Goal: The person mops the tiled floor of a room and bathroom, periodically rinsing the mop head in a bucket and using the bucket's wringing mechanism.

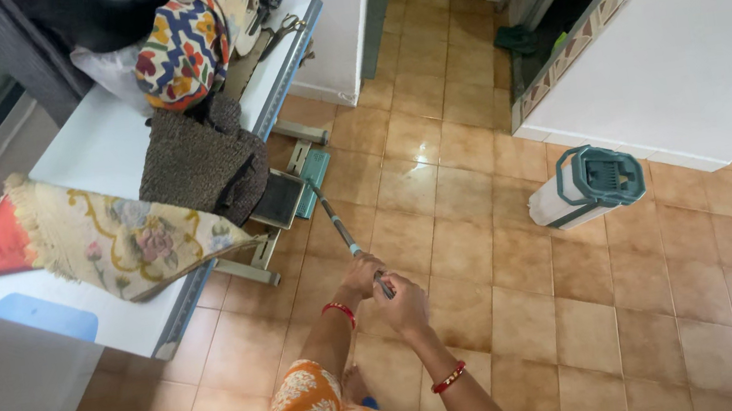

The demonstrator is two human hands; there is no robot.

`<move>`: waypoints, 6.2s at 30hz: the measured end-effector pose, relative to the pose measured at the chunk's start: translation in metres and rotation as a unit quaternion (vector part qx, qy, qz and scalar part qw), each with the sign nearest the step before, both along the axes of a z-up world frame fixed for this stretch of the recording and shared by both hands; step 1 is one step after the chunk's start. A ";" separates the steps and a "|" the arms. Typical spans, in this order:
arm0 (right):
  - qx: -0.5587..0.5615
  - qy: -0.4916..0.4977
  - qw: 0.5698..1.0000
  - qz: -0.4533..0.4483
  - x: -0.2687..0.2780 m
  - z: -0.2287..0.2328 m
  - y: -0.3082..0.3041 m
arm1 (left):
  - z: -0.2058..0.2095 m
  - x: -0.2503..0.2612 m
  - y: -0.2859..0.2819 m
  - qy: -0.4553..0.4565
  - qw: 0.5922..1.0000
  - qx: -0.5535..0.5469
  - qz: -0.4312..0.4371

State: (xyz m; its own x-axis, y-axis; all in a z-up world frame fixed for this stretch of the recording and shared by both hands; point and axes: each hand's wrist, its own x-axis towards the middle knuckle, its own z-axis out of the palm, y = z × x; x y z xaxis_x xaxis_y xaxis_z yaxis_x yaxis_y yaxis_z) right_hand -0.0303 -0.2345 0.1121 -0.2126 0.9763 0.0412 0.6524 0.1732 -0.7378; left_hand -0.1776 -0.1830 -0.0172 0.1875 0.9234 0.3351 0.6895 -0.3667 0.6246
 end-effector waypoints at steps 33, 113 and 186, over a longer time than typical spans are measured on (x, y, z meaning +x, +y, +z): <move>-0.139 -0.095 0.985 0.035 0.076 -0.037 -0.443 | 0.008 0.069 -0.435 0.166 0.968 -0.122 -0.146; -0.688 0.417 0.594 -0.024 -0.341 -0.003 -0.526 | 0.065 -0.383 -0.584 -0.003 0.993 -0.036 -0.114; 0.246 -0.330 0.701 0.582 -0.819 -0.120 -0.202 | 0.061 -0.740 -0.493 -0.283 0.874 -0.029 0.395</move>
